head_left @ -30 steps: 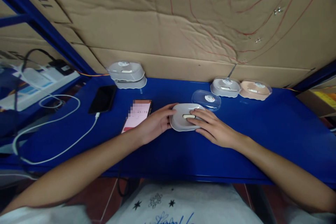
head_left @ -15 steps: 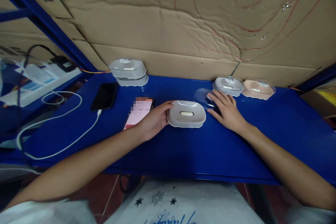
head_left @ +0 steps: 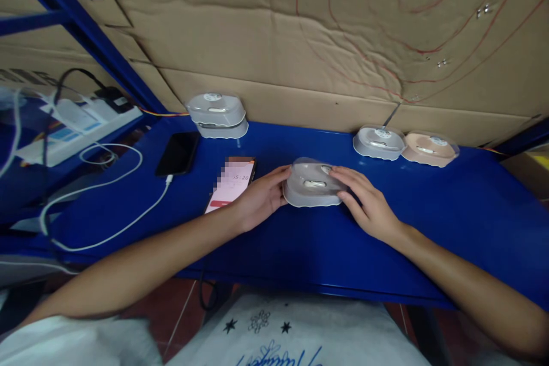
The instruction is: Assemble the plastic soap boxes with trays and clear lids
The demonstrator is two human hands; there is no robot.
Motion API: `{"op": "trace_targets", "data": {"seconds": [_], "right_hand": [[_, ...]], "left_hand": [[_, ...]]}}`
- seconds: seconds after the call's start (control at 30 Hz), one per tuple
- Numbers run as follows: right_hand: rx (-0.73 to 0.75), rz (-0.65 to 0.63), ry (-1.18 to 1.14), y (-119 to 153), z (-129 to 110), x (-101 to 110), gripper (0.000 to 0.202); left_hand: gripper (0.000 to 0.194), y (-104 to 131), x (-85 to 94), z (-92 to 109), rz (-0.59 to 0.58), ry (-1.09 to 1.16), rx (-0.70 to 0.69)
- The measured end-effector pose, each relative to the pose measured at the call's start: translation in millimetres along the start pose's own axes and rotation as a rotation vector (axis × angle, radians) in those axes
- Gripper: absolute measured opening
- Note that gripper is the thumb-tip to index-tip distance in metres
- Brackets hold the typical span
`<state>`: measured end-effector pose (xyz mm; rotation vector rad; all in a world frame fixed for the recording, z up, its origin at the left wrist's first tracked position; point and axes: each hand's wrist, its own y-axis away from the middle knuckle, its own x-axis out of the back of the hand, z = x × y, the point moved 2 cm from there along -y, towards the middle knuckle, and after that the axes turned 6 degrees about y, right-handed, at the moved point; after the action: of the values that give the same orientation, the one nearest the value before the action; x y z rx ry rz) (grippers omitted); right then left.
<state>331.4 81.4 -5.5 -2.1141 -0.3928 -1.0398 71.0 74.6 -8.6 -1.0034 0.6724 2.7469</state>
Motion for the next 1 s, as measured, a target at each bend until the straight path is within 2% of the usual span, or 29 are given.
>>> {"op": "trace_targets", "data": {"seconds": [0.13,0.27,0.4,0.7,1.0], "right_hand": [[0.097,-0.021,0.022,0.0,0.0,-1.8,0.052],[0.21,-0.054,0.073,0.9,-1.4,-1.3,0.057],[0.284,-0.076,0.111,1.3,-5.6,1.0,0.06],[0.238,-0.099,0.129,-2.6,-4.5,3.0,0.056],[0.143,-0.145,0.125,-0.2,1.2,-5.6,0.078]], "left_hand": [[0.021,-0.1,-0.2,0.3,-0.01,-0.008,-0.007],[0.034,2.7,-4.1,0.6,-0.092,-0.07,0.033],[0.038,7.1,-6.8,-0.2,-0.142,-0.079,0.072],[0.032,0.6,0.1,-0.3,-0.066,-0.113,-0.029],[0.036,3.7,-2.3,-0.3,-0.054,-0.135,-0.092]]}}
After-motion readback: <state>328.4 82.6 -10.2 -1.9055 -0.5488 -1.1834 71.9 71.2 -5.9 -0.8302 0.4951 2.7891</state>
